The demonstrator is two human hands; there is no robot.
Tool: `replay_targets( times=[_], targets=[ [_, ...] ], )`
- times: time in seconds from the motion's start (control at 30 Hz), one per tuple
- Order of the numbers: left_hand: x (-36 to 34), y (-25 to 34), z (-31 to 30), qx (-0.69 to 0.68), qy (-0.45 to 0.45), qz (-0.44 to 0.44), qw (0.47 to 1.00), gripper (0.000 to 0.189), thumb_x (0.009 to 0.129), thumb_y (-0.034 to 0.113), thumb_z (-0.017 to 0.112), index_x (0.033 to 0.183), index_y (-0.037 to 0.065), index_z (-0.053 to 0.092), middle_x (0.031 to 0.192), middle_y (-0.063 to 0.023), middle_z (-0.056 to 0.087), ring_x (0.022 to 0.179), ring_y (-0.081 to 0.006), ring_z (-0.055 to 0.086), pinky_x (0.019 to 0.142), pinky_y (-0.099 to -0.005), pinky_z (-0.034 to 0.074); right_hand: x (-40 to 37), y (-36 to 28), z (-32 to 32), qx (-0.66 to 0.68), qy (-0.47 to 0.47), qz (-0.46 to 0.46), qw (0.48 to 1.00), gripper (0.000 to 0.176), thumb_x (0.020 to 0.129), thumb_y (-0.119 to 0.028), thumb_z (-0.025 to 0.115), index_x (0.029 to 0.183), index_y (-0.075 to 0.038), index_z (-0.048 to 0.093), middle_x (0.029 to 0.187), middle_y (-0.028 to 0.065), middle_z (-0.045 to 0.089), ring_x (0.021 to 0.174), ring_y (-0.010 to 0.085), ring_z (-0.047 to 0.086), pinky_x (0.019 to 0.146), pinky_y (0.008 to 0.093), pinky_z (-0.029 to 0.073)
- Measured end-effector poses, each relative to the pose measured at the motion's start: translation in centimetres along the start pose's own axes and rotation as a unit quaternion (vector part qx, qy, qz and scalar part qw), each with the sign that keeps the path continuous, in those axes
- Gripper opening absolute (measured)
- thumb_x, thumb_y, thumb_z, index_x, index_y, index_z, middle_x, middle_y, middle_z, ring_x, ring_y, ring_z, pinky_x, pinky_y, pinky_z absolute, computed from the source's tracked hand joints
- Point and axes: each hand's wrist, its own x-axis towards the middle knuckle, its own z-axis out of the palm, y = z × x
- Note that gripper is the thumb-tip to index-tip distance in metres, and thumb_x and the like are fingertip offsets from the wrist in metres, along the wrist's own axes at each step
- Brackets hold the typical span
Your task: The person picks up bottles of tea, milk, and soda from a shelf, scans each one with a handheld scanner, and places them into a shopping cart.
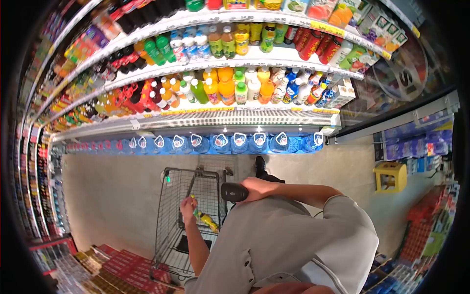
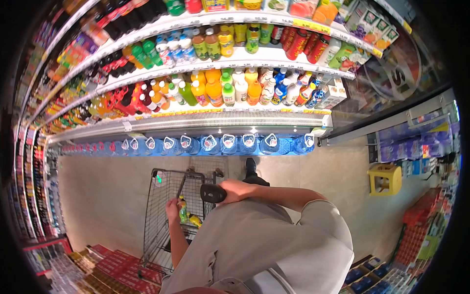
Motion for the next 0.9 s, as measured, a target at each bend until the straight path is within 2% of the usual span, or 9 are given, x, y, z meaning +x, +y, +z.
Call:
replay_targets(
  times=[0.07, 0.1, 0.2, 0.3, 0.47, 0.53, 0.6, 0.8, 0.9],
  targets=[
    [2.5, 5.0, -1.0, 0.016, -0.062, 0.040, 0.997, 0.010, 0.096, 0.013, 0.064, 0.095, 0.004, 0.066, 0.082, -0.0030, 0.065, 0.070, -0.0105, 0.059, 0.060, -0.0252, 0.046, 1.5, -1.2, 1.4, 0.018, 0.067, 0.001, 0.998, 0.042, 0.083, -0.035, 0.079, 0.108, -0.004, 0.069, 0.100, 0.0189, 0.074, 0.096, 0.0367, 0.070, 0.085, 0.0427, 0.053],
    [1.4, 6.6, 9.6, 0.032, -0.052, 0.073, 0.995, 0.010, 0.097, 0.014, 0.064, 0.094, 0.005, 0.065, 0.082, -0.0020, 0.064, 0.069, -0.0100, 0.057, 0.059, -0.0245, 0.044, -3.1, 1.6, -5.0, 0.022, 0.065, 0.007, 0.998, 0.042, 0.083, -0.035, 0.079, 0.108, -0.004, 0.069, 0.100, 0.0189, 0.074, 0.096, 0.0367, 0.070, 0.085, 0.0427, 0.053],
    [4.2, 16.0, 19.4, 0.126, -0.063, 0.154, 0.978, 0.014, 0.098, 0.019, 0.065, 0.094, 0.006, 0.065, 0.082, 0.0002, 0.063, 0.069, -0.0086, 0.054, 0.060, -0.0239, 0.042, -3.1, 2.9, -8.2, 0.058, 0.088, 0.011, 0.994, 0.040, 0.081, -0.030, 0.079, 0.110, -0.004, 0.068, 0.101, 0.0192, 0.073, 0.095, 0.0371, 0.070, 0.084, 0.0429, 0.053],
    [6.6, 22.9, 32.0, 0.183, -0.163, 0.273, 0.930, 0.021, 0.100, 0.022, 0.065, 0.102, 0.001, 0.066, 0.086, 0.0004, 0.065, 0.078, -0.0074, 0.058, 0.068, -0.0234, 0.047, -4.4, 5.3, -10.5, 0.057, 0.138, 0.004, 0.989, 0.044, 0.079, -0.030, 0.077, 0.113, -0.004, 0.064, 0.101, 0.0210, 0.071, 0.098, 0.0424, 0.067, 0.084, 0.0466, 0.052],
    [4.1, 34.0, 52.3, 0.296, -0.222, 0.415, 0.831, 0.035, 0.095, 0.013, 0.068, 0.128, 0.004, 0.060, 0.090, -0.0030, 0.066, 0.076, -0.0091, 0.061, 0.069, -0.0254, 0.049, -5.9, 8.0, -14.7, 0.169, 0.205, 0.027, 0.964, 0.040, 0.077, -0.017, 0.076, 0.113, -0.005, 0.065, 0.098, 0.0195, 0.072, 0.096, 0.0422, 0.067, 0.083, 0.0455, 0.053],
    [4.3, 37.0, 58.3, 0.341, -0.174, 0.505, 0.773, 0.043, 0.090, 0.009, 0.067, 0.131, -0.001, 0.056, 0.125, -0.0182, 0.061, 0.087, -0.0251, 0.068, 0.077, -0.0312, 0.054, -6.1, 9.7, -16.0, 0.160, 0.219, 0.009, 0.962, 0.039, 0.077, -0.014, 0.075, 0.114, -0.006, 0.065, 0.098, 0.0195, 0.072, 0.096, 0.0419, 0.067, 0.082, 0.0454, 0.053],
    [4.7, 39.0, 63.1, 0.279, -0.174, 0.630, 0.703, 0.052, 0.089, 0.011, 0.066, 0.137, -0.001, 0.050, 0.137, -0.0243, 0.052, 0.100, -0.0331, 0.066, 0.082, -0.0359, 0.055, -6.1, 10.8, -16.8, 0.152, 0.234, -0.006, 0.960, 0.038, 0.077, -0.012, 0.075, 0.114, -0.007, 0.065, 0.098, 0.0195, 0.072, 0.096, 0.0416, 0.068, 0.082, 0.0452, 0.053],
    [7.3, 43.2, 70.5, 0.439, -0.090, 0.551, 0.704, 0.057, 0.091, 0.022, 0.065, 0.140, 0.000, 0.047, 0.145, -0.0287, 0.043, 0.120, -0.0454, 0.054, 0.097, -0.0494, 0.050, -6.1, 12.5, -19.4, 0.177, 0.258, 0.053, 0.948, 0.035, 0.081, -0.016, 0.078, 0.112, -0.004, 0.067, 0.098, 0.0186, 0.072, 0.093, 0.0365, 0.070, 0.082, 0.0397, 0.052],
    [8.0, 42.9, 71.6, 0.416, -0.033, 0.620, 0.664, 0.054, 0.092, 0.025, 0.066, 0.136, 0.000, 0.048, 0.144, -0.0292, 0.043, 0.120, -0.0486, 0.053, 0.100, -0.0526, 0.047, -6.4, 12.8, -20.2, 0.169, 0.263, 0.083, 0.946, 0.036, 0.081, -0.016, 0.078, 0.114, -0.005, 0.067, 0.098, 0.0182, 0.072, 0.094, 0.0368, 0.070, 0.082, 0.0400, 0.053]
  ],
)
